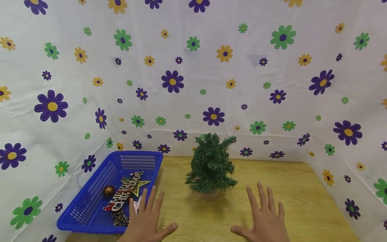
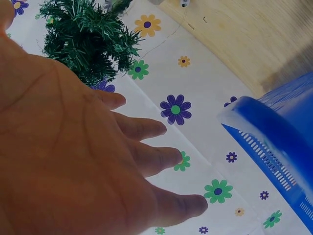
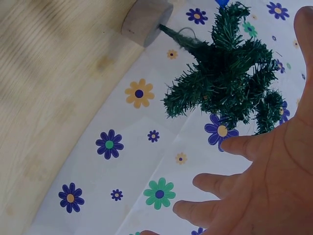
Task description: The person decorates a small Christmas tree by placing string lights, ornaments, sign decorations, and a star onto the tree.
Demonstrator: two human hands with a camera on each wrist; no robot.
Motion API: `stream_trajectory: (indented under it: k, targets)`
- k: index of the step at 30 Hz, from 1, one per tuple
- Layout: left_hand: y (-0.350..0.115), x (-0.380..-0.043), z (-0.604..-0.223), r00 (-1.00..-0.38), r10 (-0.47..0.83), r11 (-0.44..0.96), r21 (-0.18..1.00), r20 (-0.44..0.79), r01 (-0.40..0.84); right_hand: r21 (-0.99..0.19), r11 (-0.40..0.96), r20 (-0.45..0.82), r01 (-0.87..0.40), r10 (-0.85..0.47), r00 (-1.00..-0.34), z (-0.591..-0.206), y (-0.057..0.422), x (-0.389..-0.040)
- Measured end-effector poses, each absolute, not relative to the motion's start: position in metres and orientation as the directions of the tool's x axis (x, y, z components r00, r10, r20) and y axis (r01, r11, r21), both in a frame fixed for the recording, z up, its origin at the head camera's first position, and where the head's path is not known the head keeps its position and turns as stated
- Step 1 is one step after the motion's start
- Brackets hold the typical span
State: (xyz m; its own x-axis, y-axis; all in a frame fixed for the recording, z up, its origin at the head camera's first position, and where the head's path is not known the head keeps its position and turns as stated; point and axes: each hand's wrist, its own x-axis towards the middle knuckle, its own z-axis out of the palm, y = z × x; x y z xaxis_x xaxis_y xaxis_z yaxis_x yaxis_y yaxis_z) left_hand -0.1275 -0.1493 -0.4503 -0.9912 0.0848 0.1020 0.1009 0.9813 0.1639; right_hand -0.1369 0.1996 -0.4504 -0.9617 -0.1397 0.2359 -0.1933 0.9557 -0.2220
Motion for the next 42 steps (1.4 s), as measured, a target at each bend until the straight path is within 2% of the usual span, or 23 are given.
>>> stream_trajectory:
  k: [13,22,28,33,38,42]
  targets:
    - [-0.165,-0.123,-0.437,-0.994,0.08,0.978,0.188,0.076,0.093,-0.202,0.961,0.229,-0.188,-0.14,-0.963,-0.457,0.201,-0.134]
    - [-0.243,-0.142,-0.395,-0.985,0.04,0.993,0.105,0.17,0.059,-0.184,0.966,0.217,-0.18,-0.138,-0.966,-0.46,0.206,-0.132]
    - [-0.296,-0.178,-0.392,-0.996,0.06,0.998,0.032,-0.061,0.058,-0.188,0.968,0.203,-0.166,-0.127,-0.971,-0.46,0.208,-0.13]
    - [-0.31,-0.196,-0.408,-0.955,0.152,0.988,0.042,-0.256,0.146,-0.174,0.972,0.208,-0.156,-0.119,-0.971,-0.462,0.211,-0.129]
    - [-0.311,-0.199,-0.423,-0.88,0.323,0.946,0.084,-0.349,0.314,-0.169,0.975,0.202,-0.147,-0.111,-0.973,-0.463,0.215,-0.127]
    - [-0.31,-0.195,-0.433,-0.837,0.396,0.908,0.027,-0.378,0.418,-0.182,0.973,0.19,-0.143,-0.108,-0.976,-0.466,0.218,-0.126]
